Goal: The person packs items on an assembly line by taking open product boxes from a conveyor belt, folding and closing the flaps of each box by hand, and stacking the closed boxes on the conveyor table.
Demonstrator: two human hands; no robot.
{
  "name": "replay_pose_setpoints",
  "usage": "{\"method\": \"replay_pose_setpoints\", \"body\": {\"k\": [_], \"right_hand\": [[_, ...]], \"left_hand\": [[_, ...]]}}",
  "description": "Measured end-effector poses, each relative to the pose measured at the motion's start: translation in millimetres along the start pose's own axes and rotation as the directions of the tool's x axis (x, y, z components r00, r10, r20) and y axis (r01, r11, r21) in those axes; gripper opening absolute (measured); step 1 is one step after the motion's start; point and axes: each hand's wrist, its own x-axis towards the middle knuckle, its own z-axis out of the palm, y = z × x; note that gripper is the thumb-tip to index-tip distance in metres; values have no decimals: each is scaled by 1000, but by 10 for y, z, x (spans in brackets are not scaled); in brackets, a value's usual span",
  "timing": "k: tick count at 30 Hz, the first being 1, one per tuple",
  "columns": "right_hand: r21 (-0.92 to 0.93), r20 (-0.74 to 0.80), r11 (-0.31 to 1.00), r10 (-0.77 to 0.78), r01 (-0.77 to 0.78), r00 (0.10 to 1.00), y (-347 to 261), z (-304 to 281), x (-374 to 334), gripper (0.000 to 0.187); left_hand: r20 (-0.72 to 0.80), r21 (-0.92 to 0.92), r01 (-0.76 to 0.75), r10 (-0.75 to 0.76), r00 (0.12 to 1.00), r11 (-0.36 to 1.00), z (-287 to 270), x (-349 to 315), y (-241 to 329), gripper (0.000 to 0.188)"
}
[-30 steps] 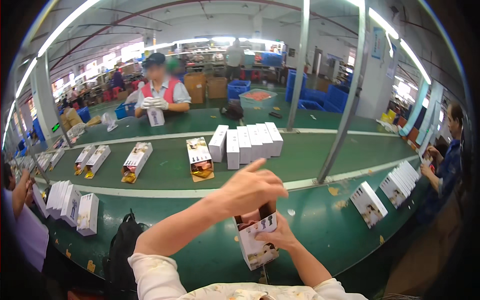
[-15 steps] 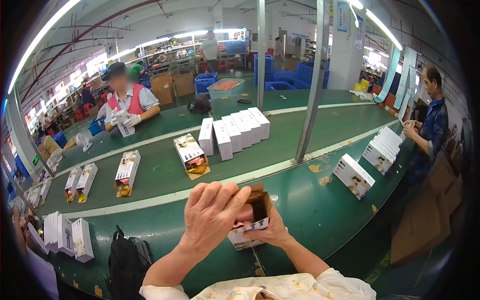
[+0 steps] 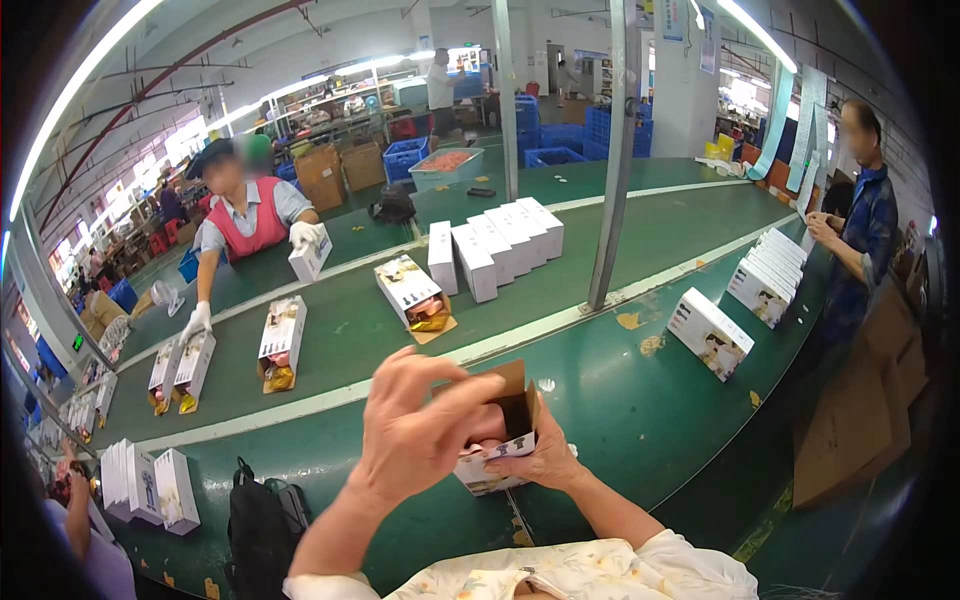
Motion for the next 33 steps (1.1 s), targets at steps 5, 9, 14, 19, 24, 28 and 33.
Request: {"method": "replay_pose_setpoints", "body": {"k": [5, 9, 14, 19, 24, 28, 33], "right_hand": [[393, -46, 910, 160, -129, 986, 73, 338, -2, 58], [448, -61, 877, 221, -171, 973, -91, 531, 31, 56], [334, 41, 907, 260, -258, 965, -257, 752, 46, 61], [229, 151, 963, 107, -140, 983, -267, 801, 139, 36], [-373, 340, 860, -223, 349, 913, -575, 982, 286, 33], [-419, 369, 883, -47, 211, 928, -694, 1178, 307, 32], [-529, 415, 767, -140, 364, 899, -638, 1509, 317, 41]], "left_hand": [[-22, -952, 212, -738, 675, 222, 568, -916, -3, 80], [225, -920, 387, -735, 639, 56, 455, -1082, 261, 68], [105, -988, 153, -771, 628, -10, 377, -1212, -66, 20], [51, -972, 206, -745, 666, 118, 136, -1285, -172, 14], [46, -969, 210, -746, 664, 127, -5, -1479, -393, 28], [41, -961, 229, -735, 676, 158, -163, -1603, -490, 29], [87, -961, 244, -693, 716, 131, -391, -1779, -647, 32]]}}
